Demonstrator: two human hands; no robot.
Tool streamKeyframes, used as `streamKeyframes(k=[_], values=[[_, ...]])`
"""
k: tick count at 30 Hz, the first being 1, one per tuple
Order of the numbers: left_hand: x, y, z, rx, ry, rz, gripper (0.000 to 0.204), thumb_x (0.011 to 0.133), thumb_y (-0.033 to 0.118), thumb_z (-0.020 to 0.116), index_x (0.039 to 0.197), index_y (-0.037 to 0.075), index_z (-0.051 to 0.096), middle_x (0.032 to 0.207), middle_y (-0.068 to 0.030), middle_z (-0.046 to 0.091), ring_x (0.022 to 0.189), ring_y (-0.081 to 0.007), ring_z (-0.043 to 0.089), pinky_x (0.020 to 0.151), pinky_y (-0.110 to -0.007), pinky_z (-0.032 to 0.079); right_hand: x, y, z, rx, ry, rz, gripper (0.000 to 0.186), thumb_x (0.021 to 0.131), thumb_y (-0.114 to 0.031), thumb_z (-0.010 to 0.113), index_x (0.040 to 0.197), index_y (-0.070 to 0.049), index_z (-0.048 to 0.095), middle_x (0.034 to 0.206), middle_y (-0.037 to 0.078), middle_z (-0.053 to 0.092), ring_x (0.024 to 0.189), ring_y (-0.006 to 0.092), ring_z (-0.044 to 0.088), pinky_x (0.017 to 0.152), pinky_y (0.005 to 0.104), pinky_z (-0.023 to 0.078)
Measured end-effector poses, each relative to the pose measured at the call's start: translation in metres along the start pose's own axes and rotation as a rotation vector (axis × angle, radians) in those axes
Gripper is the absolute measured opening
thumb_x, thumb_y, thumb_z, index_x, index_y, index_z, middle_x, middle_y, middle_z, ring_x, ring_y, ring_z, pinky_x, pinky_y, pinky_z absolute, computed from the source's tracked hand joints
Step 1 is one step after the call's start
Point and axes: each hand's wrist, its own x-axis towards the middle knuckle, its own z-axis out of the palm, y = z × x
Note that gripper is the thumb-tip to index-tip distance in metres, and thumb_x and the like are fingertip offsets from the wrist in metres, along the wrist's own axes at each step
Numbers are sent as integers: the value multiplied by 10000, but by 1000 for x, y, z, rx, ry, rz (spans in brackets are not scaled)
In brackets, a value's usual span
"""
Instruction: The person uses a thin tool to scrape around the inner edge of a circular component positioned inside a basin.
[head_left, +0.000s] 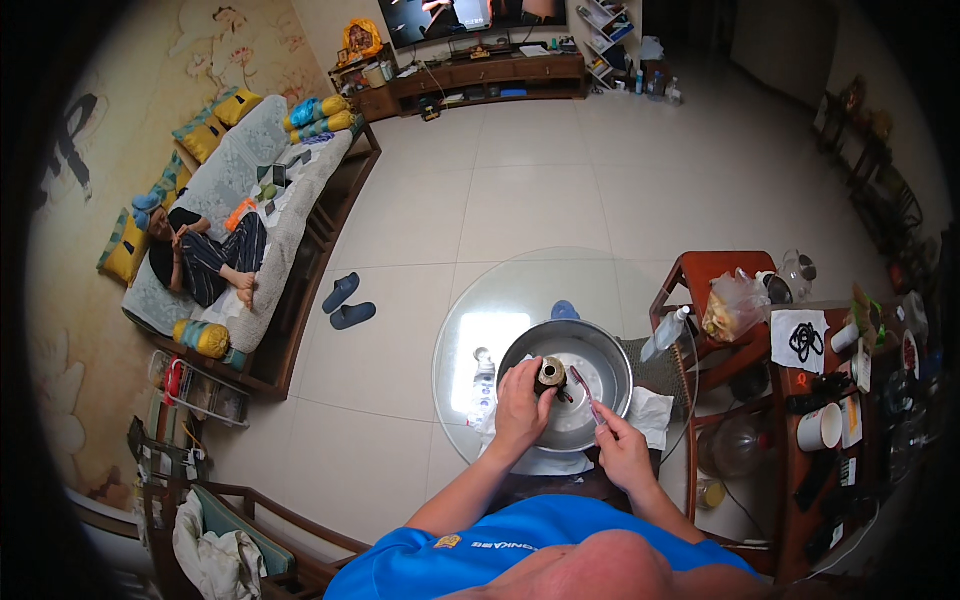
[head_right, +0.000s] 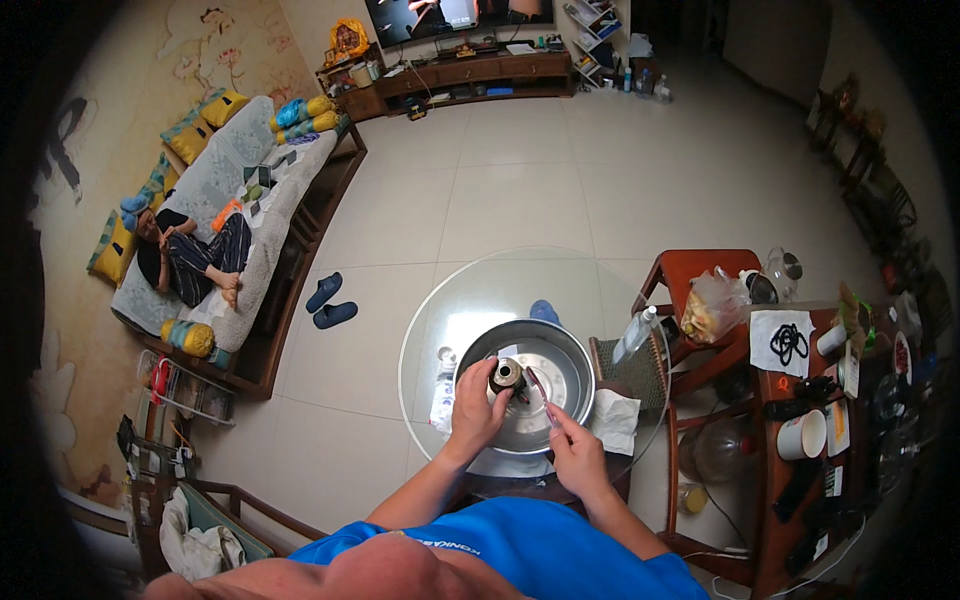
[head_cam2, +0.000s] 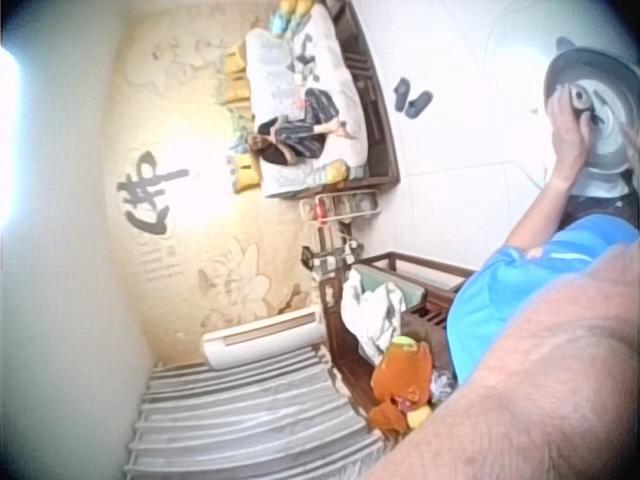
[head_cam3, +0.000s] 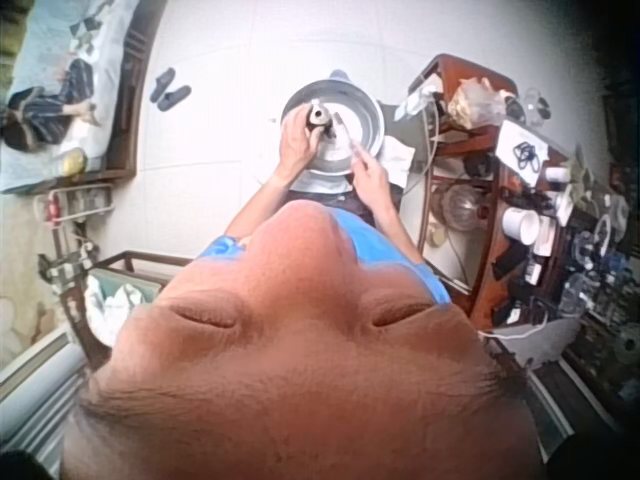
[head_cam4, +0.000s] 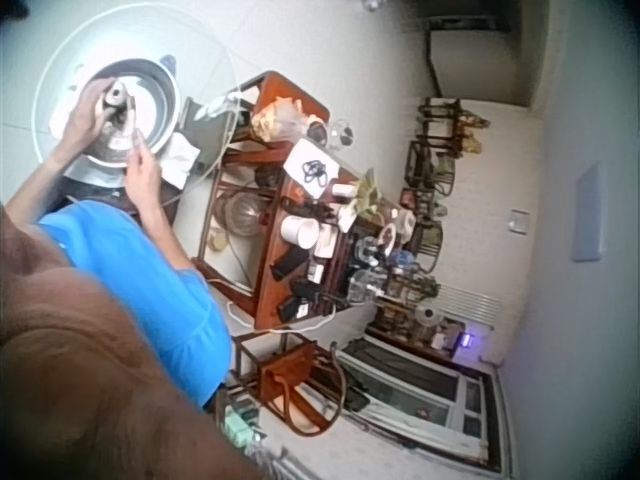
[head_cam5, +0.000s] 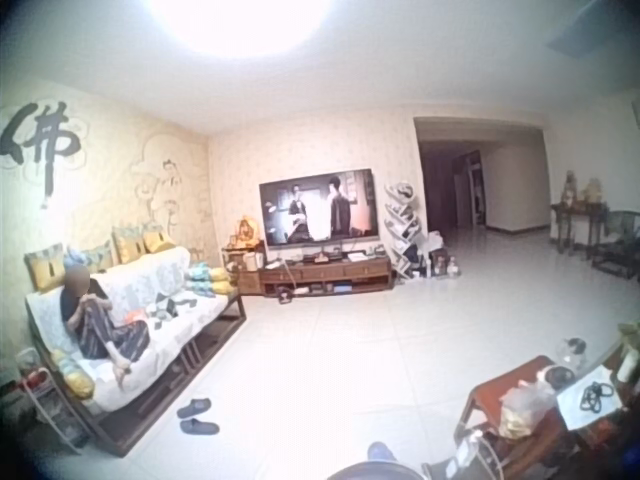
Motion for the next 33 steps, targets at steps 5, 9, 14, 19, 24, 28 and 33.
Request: streamKeyframes(k=[5, 9, 14, 19, 24, 28, 33], values=[[2, -2, 0, -17, -47, 30, 578, 868, 76, 724, 1403, 12, 516, 1344, -203, 584, 1247, -383, 559, 1089, -465, 415, 6, 6, 5, 187, -30, 63, 422, 1024, -107, 531, 1442, -88, 584, 708, -21, 568, 539, 48, 489, 516, 258, 422], [2, -2, -1, -12, -66, 41, 571, 880, 64, 705, 1414, 15, 509, 1350, -200, 590, 1248, -379, 568, 1090, -461, 419, 10, 13, 4, 113, -31, 51, 430, 1030, -110, 525, 1458, -98, 570, 692, -28, 556, 529, 44, 476, 502, 254, 409], [2, -2, -1, -2, -88, 38, 571, 888, 56, 692, 1425, 16, 500, 1371, -202, 584, 1271, -373, 565, 1077, -456, 432, 8, 7, 4, 134, -7, 29, 426, 1029, -103, 529, 1452, -92, 574, 703, -12, 572, 534, 55, 483, 514, 262, 423], [5, 2, -3, -18, -111, 24, 548, 915, 68, 664, 1432, 11, 493, 1383, -209, 580, 1279, -369, 566, 1074, -452, 438, 11, 9, 4, 32, 21, 3, 427, 1029, -95, 527, 1453, -93, 573, 717, -7, 582, 541, 57, 488, 521, 266, 428], [5, 4, -6, -43, -121, 27, 570, 926, 144, 672, 1439, -13, 479, 1392, -220, 572, 1283, -376, 563, 1077, -451, 436, 15, 15, 7, 104, -26, 28, 436, 1046, -74, 513, 1481, -87, 536, 782, -14, 565, 511, 35, 450, 469, 218, 385], [7, 11, -12, -19, -124, 83, 720, 863, 244, 764, 1455, -24, 456, 1414, -228, 551, 1289, -383, 554, 1076, -459, 436, 16, 14, 5, 102, -3, 37, 440, 1045, -72, 513, 1484, -90, 533, 787, -10, 573, 504, 36, 450, 460, 216, 384], [7, 14, -11, 22, -131, 90, 846, 791, 306, 826, 1473, -13, 439, 1447, -222, 507, 1298, -395, 526, 1067, -467, 439, 16, 13, 5, 130, -10, 44, 423, 1041, -100, 522, 1462, -101, 562, 741, -21, 569, 519, 43, 476, 479, 241, 407]])
